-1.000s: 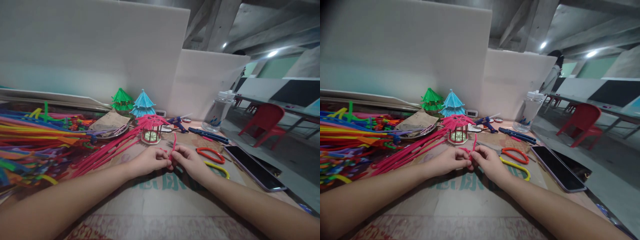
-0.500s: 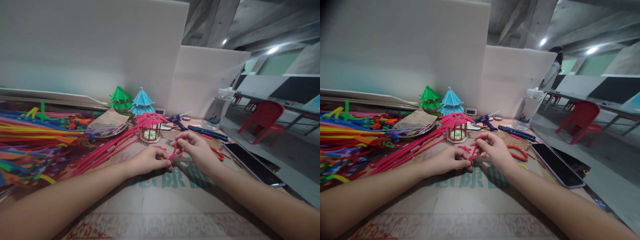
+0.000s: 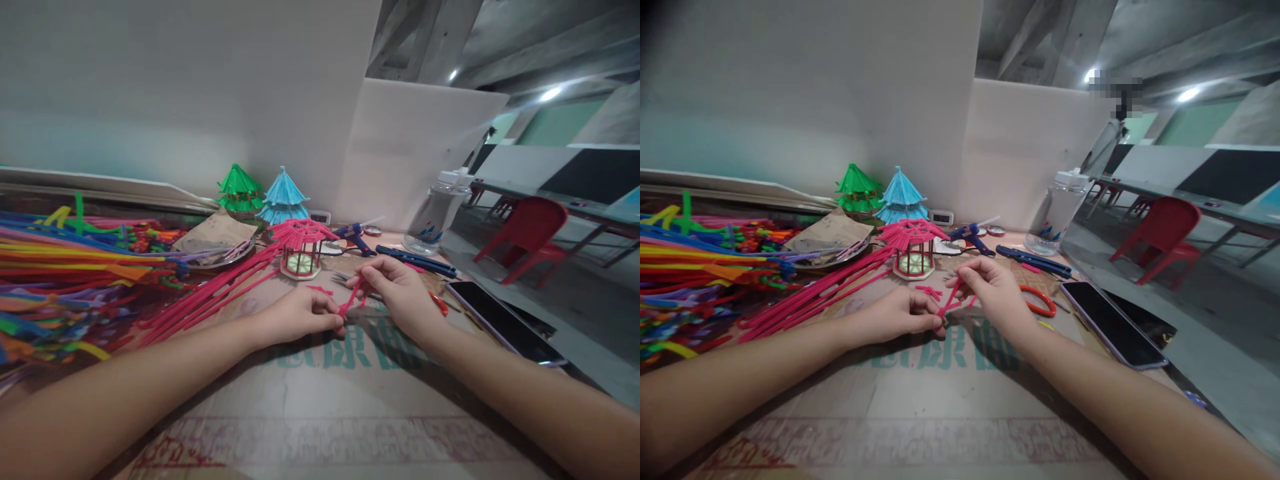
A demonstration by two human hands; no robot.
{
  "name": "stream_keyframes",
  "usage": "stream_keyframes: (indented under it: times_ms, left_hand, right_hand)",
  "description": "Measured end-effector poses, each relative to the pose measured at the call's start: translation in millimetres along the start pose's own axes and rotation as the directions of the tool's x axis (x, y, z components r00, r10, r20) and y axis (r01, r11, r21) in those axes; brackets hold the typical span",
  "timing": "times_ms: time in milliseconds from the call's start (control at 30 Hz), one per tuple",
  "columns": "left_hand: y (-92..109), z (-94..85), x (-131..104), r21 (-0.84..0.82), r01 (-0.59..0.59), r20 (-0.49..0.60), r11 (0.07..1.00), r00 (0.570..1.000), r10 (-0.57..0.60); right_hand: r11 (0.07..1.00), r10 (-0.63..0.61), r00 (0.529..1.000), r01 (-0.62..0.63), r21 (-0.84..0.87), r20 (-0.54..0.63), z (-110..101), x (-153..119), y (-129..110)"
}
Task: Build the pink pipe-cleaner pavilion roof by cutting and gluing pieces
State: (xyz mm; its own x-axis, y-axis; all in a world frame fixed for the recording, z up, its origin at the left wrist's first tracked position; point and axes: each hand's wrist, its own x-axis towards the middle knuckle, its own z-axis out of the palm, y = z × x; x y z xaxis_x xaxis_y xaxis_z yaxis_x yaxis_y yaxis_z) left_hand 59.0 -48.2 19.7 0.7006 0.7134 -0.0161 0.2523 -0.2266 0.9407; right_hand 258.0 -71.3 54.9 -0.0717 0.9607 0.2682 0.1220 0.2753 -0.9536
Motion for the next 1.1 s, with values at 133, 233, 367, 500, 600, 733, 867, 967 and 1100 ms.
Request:
stream_keyframes:
  times_ms: [133, 233, 367, 500, 600, 733, 867, 967, 1100]
  left_hand:
    - [-1, 0.5, 1, -0.048, 0.020, 0.003, 0.999, 1.000, -0.020]
    - [0, 0.3, 2, -0.116, 0.026, -0.014, 0.993, 1.000, -0.028]
    - [1, -0.4, 4, -0.216, 0.059, -0.037, 0.975, 0.997, -0.068]
    - [1, -2.3, 5, -0.267, 0.071, -0.043, 0.961, 0.995, -0.085]
    - [-1, -5.1, 6, -0.263, 0.069, -0.054, 0.962, 0.995, -0.086]
    - [-4, -7.6, 8, -0.310, 0.072, -0.051, 0.948, 0.994, -0.092]
    - [-4, -7.6, 7, -0.366, 0.101, -0.051, 0.925, 0.990, -0.128]
    - [-3, -7.4, 7, -0.343, 0.097, -0.051, 0.934, 0.991, -0.121]
    - [-2, -6.7, 6, -0.284, 0.105, -0.080, 0.953, 0.988, -0.133]
  right_hand:
    - [0.996, -0.038, 0.999, 0.038, -0.081, 0.000, -4, 3, 0]
    - [0.998, -0.027, 0.999, 0.028, -0.061, 0.018, -9, 9, 4]
    - [0.997, 0.005, 0.996, 0.002, -0.083, 0.087, -16, 12, 8]
    - [0.988, 0.093, 0.985, -0.074, -0.136, 0.145, -13, 5, 12]
    - [0.984, 0.124, 0.971, -0.094, -0.151, 0.203, -9, 2, 16]
    - [0.971, 0.110, 0.961, -0.049, -0.236, 0.255, -12, 1, 14]
    - [0.890, 0.096, 0.947, 0.056, -0.454, 0.305, -28, -6, 6]
    - [0.669, 0.050, 0.933, 0.234, -0.705, 0.357, -49, -12, 5]
    - [0.413, -0.036, 0.920, 0.370, -0.832, 0.391, -84, -9, 12]
